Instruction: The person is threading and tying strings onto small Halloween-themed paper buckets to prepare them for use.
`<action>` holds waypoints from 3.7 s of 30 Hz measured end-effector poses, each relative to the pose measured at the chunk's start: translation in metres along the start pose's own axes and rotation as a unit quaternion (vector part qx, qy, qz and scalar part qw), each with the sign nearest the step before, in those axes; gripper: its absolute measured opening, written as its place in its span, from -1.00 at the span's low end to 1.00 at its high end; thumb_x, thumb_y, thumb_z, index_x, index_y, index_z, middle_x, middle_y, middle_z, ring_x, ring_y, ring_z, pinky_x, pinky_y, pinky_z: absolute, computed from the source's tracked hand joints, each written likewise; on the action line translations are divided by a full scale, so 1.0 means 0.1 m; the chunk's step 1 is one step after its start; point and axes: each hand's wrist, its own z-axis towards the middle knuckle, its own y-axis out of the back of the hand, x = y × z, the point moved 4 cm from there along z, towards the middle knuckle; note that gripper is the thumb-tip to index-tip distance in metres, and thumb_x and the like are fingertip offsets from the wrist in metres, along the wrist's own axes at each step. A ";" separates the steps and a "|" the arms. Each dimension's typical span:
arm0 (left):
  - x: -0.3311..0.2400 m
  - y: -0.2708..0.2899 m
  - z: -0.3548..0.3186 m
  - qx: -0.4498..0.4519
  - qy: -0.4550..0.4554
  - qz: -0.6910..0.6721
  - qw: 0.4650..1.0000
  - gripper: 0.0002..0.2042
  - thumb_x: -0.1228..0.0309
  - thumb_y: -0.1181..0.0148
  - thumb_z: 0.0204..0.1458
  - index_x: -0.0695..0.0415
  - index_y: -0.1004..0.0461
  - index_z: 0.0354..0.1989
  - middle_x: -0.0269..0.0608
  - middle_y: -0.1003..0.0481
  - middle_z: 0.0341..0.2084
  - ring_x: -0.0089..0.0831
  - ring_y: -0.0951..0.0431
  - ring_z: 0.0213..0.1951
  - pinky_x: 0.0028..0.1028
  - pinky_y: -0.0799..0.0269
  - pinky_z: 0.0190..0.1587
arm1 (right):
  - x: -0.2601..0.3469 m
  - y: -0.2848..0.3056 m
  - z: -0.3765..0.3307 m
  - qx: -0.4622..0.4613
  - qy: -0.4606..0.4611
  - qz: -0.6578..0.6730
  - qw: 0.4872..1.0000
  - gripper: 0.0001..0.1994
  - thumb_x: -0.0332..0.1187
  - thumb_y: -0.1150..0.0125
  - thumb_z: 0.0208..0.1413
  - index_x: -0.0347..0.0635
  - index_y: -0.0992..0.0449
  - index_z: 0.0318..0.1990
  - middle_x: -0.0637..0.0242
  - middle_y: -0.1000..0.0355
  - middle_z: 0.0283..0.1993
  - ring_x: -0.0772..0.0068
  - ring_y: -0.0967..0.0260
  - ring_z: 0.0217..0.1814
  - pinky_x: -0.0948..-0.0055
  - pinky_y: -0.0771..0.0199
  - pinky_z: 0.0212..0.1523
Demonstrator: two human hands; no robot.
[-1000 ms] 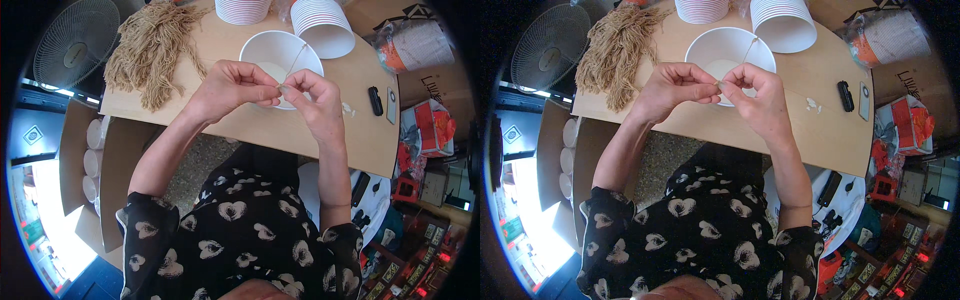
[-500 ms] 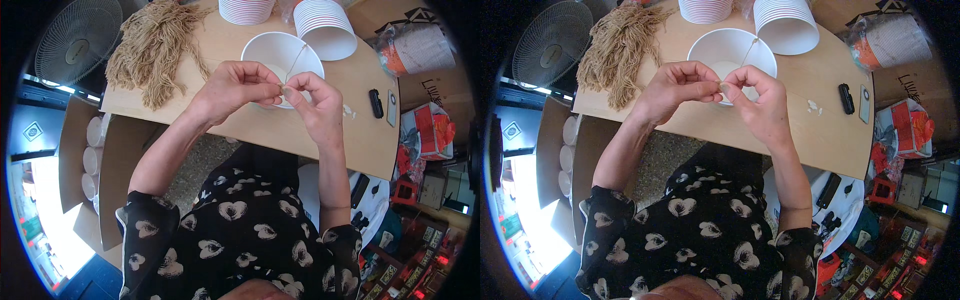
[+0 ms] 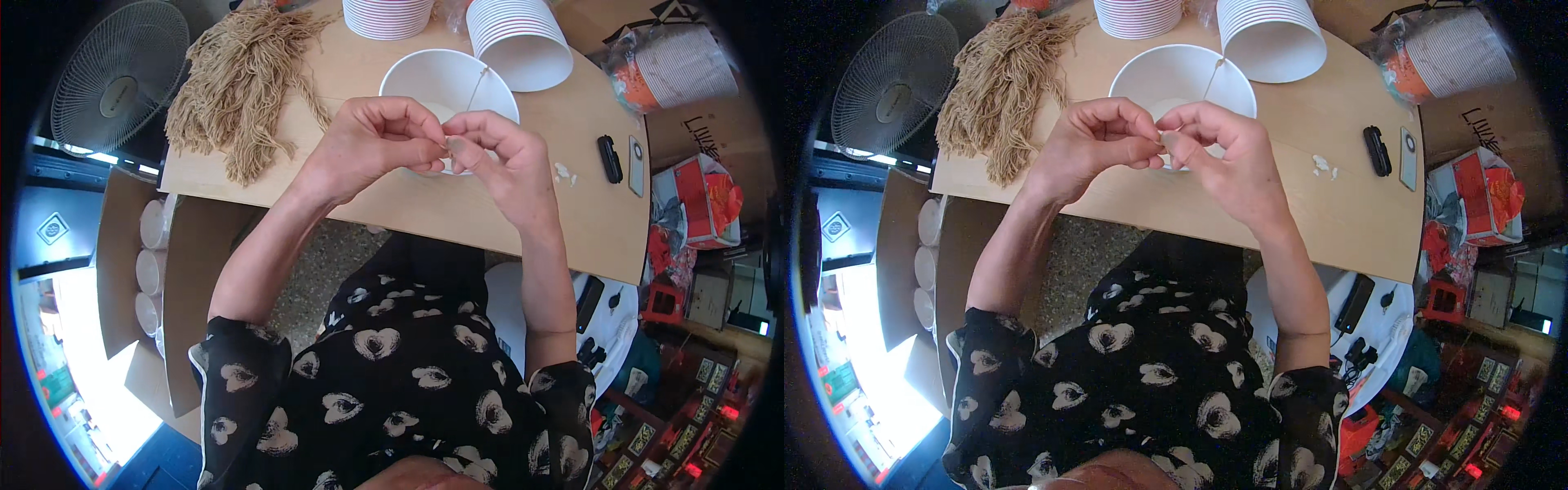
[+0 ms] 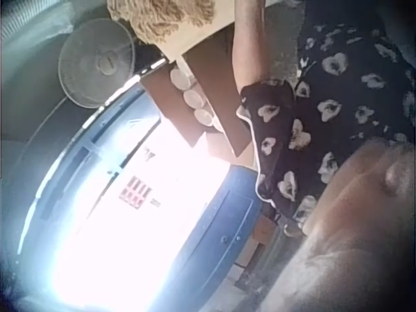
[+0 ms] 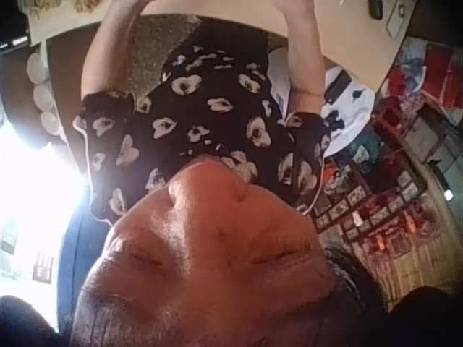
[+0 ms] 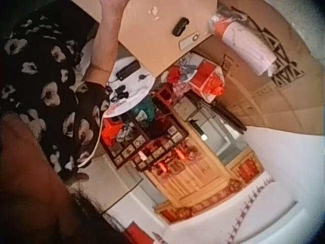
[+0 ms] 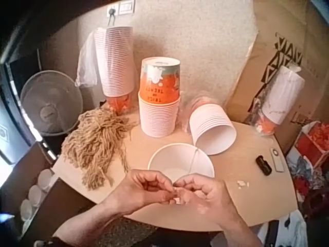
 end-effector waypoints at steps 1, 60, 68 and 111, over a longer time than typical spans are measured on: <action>0.00 0.00 0.00 -0.002 0.002 0.000 1.000 -0.89 0.63 -0.30 0.05 0.27 -0.55 -0.25 -0.17 -0.62 -0.36 -0.47 -0.66 -0.32 -0.56 -0.60 -0.20 | -0.01 0.01 0.00 -0.001 0.000 0.000 1.000 -0.88 -0.51 -0.20 0.20 -0.39 -0.54 -0.16 0.36 -0.53 -0.36 0.65 -0.45 -0.33 0.57 -0.47 -0.19; -0.16 -0.05 0.02 -0.012 -0.074 0.212 0.974 -0.88 0.43 -0.36 0.09 0.22 -0.66 -0.27 -0.33 -0.62 -0.41 -0.62 -0.57 -0.33 -0.59 -0.50 -0.25 | 0.13 0.41 -0.06 -0.060 0.149 -0.091 0.983 -0.92 -0.49 -0.30 0.12 -0.30 -0.53 -0.31 0.47 -0.43 -0.39 0.67 -0.29 -0.35 0.61 -0.32 -0.28; -0.26 0.01 -0.10 -0.002 -0.213 0.439 0.873 -0.89 0.51 -0.40 -0.05 0.16 -0.66 -0.32 -0.26 -0.61 -0.34 -0.33 -0.57 -0.10 -0.34 -0.48 -0.02 | 0.12 0.73 -0.21 -0.170 0.151 -0.054 0.972 -0.92 -0.48 -0.28 0.15 -0.33 -0.54 -0.29 0.44 -0.45 -0.35 0.69 -0.29 -0.32 0.62 -0.31 -0.24; 0.30 0.44 -0.23 0.075 -0.248 0.421 0.869 0.02 0.41 -0.48 -0.19 -0.13 0.05 0.48 0.11 0.08 0.46 0.07 -0.01 0.45 -0.11 -0.13 0.40 | -0.72 0.79 -0.78 -0.098 0.081 -0.290 0.949 -0.15 -0.61 -0.38 -0.11 -0.19 -0.15 0.41 -0.03 -0.20 0.38 0.05 -0.26 0.36 0.22 -0.36 0.25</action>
